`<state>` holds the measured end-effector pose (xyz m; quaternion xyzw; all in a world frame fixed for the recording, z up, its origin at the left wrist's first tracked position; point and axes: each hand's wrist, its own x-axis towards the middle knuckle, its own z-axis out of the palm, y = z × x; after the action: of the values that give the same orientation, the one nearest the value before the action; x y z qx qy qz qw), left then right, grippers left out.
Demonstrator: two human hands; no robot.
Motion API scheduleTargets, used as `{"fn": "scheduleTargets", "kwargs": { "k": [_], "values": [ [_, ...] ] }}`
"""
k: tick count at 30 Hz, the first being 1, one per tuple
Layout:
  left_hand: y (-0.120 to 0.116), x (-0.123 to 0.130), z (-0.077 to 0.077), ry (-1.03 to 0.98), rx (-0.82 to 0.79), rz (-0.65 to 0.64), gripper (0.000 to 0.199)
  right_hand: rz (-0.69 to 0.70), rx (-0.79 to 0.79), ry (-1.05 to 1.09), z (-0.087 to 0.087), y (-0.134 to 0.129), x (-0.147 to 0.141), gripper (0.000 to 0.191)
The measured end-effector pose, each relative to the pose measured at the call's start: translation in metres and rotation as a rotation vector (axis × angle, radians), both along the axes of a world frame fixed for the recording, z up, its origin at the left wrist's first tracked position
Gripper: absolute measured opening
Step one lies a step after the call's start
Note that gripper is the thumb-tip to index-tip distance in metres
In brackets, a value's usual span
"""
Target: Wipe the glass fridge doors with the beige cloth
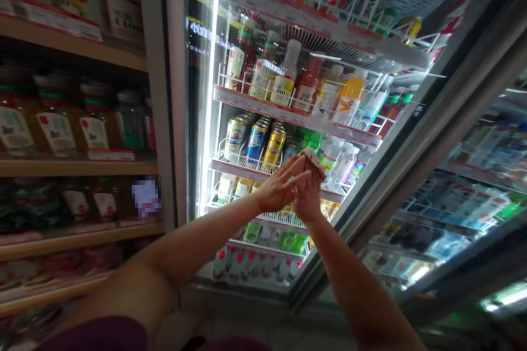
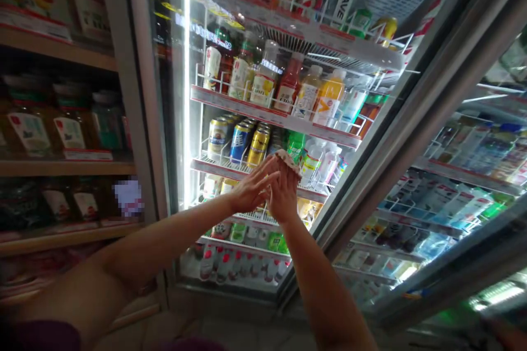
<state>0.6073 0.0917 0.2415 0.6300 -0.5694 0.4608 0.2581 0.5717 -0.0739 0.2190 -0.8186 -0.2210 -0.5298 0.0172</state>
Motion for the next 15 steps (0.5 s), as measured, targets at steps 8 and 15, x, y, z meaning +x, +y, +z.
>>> {"fn": "scheduleTargets", "kwargs": {
  "k": [8, 15],
  "values": [
    [0.130, 0.054, 0.048, -0.028, -0.219, 0.744, 0.057, -0.056, 0.053, -0.388, 0.042, -0.077, 0.003, 0.048],
    [0.134, 0.056, 0.049, 0.097, -0.232, 0.762, 0.062, -0.094, 0.203, -0.291, -0.019, -0.099, -0.006, 0.035]
  ]
}}
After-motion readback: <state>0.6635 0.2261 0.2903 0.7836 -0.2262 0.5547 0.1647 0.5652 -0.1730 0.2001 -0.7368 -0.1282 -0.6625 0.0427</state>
